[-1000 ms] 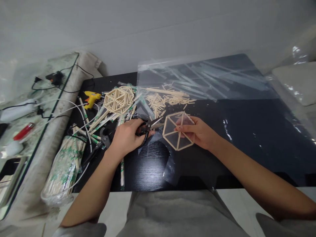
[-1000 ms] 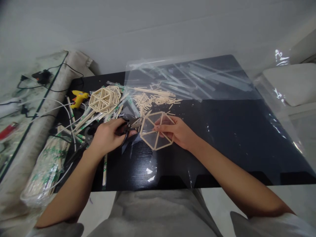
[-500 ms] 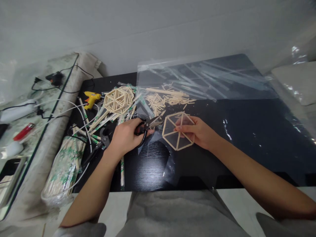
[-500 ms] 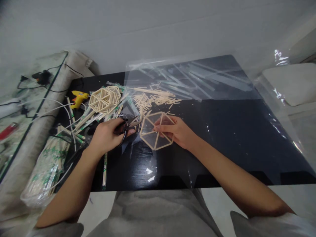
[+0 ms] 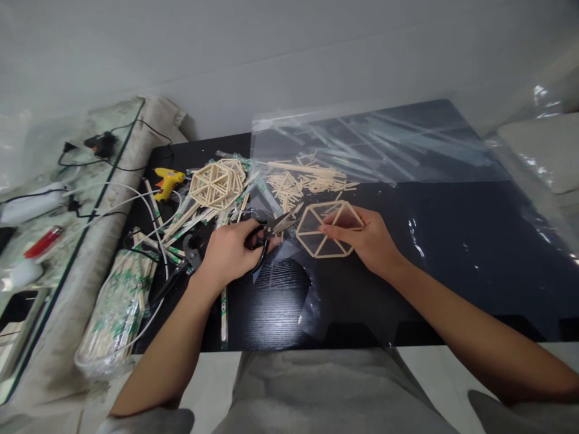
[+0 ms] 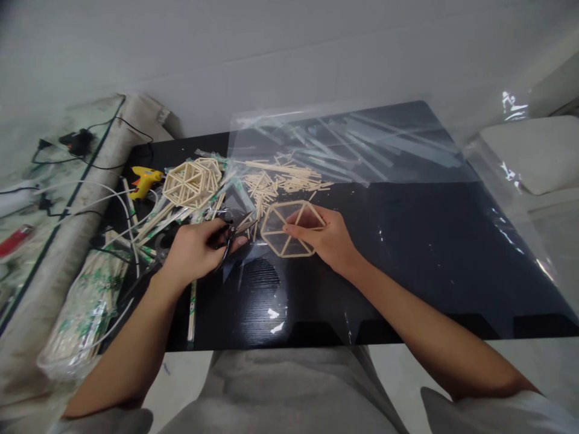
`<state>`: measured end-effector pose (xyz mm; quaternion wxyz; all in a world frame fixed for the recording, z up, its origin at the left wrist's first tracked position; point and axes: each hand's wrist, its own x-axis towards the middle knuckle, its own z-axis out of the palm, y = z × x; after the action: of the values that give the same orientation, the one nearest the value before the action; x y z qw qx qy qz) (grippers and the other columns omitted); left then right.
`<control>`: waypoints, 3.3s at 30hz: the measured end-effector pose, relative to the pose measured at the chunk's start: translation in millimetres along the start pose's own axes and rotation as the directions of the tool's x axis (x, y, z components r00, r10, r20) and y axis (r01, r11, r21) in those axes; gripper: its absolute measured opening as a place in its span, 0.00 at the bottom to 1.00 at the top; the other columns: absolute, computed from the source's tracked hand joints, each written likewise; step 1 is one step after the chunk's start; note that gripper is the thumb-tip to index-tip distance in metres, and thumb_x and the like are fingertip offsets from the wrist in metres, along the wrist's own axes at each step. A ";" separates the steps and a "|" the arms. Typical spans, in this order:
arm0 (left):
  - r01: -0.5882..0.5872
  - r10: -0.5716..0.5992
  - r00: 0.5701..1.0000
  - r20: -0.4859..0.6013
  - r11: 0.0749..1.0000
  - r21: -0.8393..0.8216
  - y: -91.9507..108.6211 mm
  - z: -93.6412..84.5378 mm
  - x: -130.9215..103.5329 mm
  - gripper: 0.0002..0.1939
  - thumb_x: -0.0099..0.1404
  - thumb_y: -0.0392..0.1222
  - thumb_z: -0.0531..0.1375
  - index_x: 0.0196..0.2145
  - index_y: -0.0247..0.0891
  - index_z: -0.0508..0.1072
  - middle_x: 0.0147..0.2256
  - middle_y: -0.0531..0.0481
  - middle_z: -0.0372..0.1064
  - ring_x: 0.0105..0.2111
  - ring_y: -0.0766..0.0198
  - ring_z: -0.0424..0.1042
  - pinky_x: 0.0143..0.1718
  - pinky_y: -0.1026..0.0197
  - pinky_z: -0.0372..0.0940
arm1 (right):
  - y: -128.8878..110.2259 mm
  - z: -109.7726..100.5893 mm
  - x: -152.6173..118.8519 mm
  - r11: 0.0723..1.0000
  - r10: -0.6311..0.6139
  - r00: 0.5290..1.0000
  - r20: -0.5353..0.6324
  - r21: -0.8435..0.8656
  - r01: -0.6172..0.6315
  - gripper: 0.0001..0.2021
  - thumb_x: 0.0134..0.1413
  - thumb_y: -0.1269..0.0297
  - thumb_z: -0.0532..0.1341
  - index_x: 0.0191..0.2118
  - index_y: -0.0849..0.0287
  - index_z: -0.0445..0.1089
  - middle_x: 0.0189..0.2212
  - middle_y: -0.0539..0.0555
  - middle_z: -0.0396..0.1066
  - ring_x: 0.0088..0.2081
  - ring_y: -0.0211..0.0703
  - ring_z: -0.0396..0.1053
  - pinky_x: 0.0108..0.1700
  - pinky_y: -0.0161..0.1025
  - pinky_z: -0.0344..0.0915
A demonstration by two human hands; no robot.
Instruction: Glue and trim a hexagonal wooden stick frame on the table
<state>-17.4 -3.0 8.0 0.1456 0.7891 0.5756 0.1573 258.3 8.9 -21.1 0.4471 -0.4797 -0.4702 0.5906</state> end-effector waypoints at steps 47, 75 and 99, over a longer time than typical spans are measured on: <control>0.034 -0.035 0.997 0.063 0.999 0.022 8.9 17.1 -3.5 0.24 0.70 0.64 0.58 0.29 0.41 0.68 0.25 0.51 0.70 0.24 0.61 0.69 0.29 0.61 0.55 | 4.2 14.9 -9.7 0.996 -0.056 0.998 0.036 -0.071 0.058 0.15 0.44 0.52 0.78 0.33 0.56 0.79 0.28 0.52 0.78 0.29 0.44 0.76 0.31 0.39 0.76; 0.109 -0.102 0.989 0.105 0.992 -0.065 17.8 20.9 -4.4 0.23 0.70 0.62 0.59 0.28 0.41 0.68 0.24 0.52 0.69 0.24 0.62 0.69 0.29 0.61 0.54 | 10.1 19.0 -14.2 0.992 -0.109 0.994 0.014 -0.066 0.110 0.12 0.53 0.53 0.74 0.39 0.55 0.79 0.34 0.52 0.80 0.32 0.45 0.79 0.38 0.43 0.79; 0.099 -0.100 0.994 0.047 0.995 0.012 15.2 22.1 -5.3 0.22 0.71 0.60 0.57 0.29 0.41 0.68 0.25 0.50 0.70 0.25 0.60 0.69 0.29 0.60 0.53 | 13.4 16.3 -12.7 0.995 -0.066 0.994 0.082 -0.067 0.071 0.13 0.52 0.54 0.74 0.41 0.54 0.82 0.35 0.53 0.83 0.37 0.49 0.81 0.44 0.47 0.79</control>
<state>3.4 -13.6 -6.2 0.1631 0.7638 0.6112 0.1282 242.9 -7.7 -30.9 0.4312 -0.4547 -0.5240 0.5768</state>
